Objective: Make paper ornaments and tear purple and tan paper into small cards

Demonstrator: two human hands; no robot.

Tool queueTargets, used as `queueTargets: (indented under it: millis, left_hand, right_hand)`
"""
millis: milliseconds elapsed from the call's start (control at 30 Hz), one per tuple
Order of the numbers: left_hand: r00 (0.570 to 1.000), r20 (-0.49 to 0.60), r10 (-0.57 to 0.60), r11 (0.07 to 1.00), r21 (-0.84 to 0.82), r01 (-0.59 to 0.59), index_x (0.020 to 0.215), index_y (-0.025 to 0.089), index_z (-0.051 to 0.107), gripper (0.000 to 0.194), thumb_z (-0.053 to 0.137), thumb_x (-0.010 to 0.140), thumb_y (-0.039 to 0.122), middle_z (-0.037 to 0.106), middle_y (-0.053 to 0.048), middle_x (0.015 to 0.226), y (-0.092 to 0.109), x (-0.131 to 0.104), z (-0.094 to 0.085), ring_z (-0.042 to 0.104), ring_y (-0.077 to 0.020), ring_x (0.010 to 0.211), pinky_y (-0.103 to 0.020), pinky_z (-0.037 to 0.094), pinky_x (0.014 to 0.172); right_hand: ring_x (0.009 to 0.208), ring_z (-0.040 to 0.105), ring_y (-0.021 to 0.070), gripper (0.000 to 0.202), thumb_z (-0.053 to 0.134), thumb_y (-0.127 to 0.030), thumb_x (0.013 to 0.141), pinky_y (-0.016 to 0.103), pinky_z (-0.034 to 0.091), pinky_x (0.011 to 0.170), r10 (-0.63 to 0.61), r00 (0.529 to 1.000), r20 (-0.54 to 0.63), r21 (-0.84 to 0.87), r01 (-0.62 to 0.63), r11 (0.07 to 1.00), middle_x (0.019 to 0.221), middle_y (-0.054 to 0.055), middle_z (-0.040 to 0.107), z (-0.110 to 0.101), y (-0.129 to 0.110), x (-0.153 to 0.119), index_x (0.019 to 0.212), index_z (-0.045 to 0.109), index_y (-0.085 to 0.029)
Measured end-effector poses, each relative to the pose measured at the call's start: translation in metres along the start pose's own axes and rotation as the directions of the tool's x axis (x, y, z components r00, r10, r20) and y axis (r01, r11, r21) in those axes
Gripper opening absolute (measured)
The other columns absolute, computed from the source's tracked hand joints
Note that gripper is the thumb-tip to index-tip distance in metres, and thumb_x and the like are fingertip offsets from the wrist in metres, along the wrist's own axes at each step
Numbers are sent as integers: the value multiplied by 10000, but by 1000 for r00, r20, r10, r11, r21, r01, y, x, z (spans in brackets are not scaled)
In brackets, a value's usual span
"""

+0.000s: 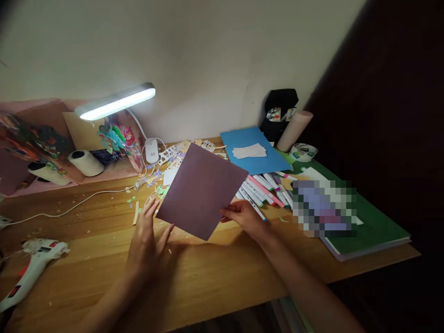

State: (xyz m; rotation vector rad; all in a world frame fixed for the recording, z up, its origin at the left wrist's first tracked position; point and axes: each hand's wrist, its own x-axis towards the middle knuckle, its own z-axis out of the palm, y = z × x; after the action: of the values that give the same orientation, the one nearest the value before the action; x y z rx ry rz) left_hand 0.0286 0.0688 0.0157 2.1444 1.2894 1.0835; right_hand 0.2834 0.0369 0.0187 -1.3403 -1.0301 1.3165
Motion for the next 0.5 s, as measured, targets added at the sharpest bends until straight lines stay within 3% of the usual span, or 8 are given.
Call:
queueTargets:
  millis: [67,200,333,400,500]
  left_hand:
    - [985,-36,167,968,196,-157,1410,197,184,702,551,813,232,275,-149,1453,11,-7,1,245,-265,1347,-493,258,1074]
    - [974,52,223,912,341,-227,1433,130,-21,874,562,805,303,63,-213,1497,27,-20,1,63,-336,1375,-590,152,1068]
    - [954,194,228,941,208,-267,1430,117,-21,1128,696,636,474,81,-242,1485,30,-28,5,79,-388,1361,-624,167,1047]
    - [968,170,185,971,117,-207,1430,142,-12,1171,750,579,399,100,-234,1484,30,-30,7,132,-380,1357,-590,253,1035]
    - [983,136,127,992,8,-130,1427,182,-42,1116,723,619,272,140,-207,1482,33,-32,7,193,-336,1354,-536,317,1027]
  right_hand:
    - [611,629,156,307,750,-425,588,288,539,595,-9,998,-55,33,10,999,697,41,702,2,2,1,718,697,-152]
    - [514,590,131,295,756,-411,579,262,506,509,-44,993,-112,45,49,998,639,22,693,10,2,-3,706,684,-155]
    - [573,616,180,335,778,-437,528,296,505,538,-111,989,-99,-46,106,993,654,26,701,25,1,-14,685,673,-161]
    - [658,634,222,316,777,-429,541,329,513,601,-163,985,-53,-135,155,979,703,37,713,32,2,-21,686,681,-165]
    - [787,637,266,253,755,-388,605,368,511,700,-216,975,47,-155,221,963,810,33,720,39,2,-30,752,693,-191]
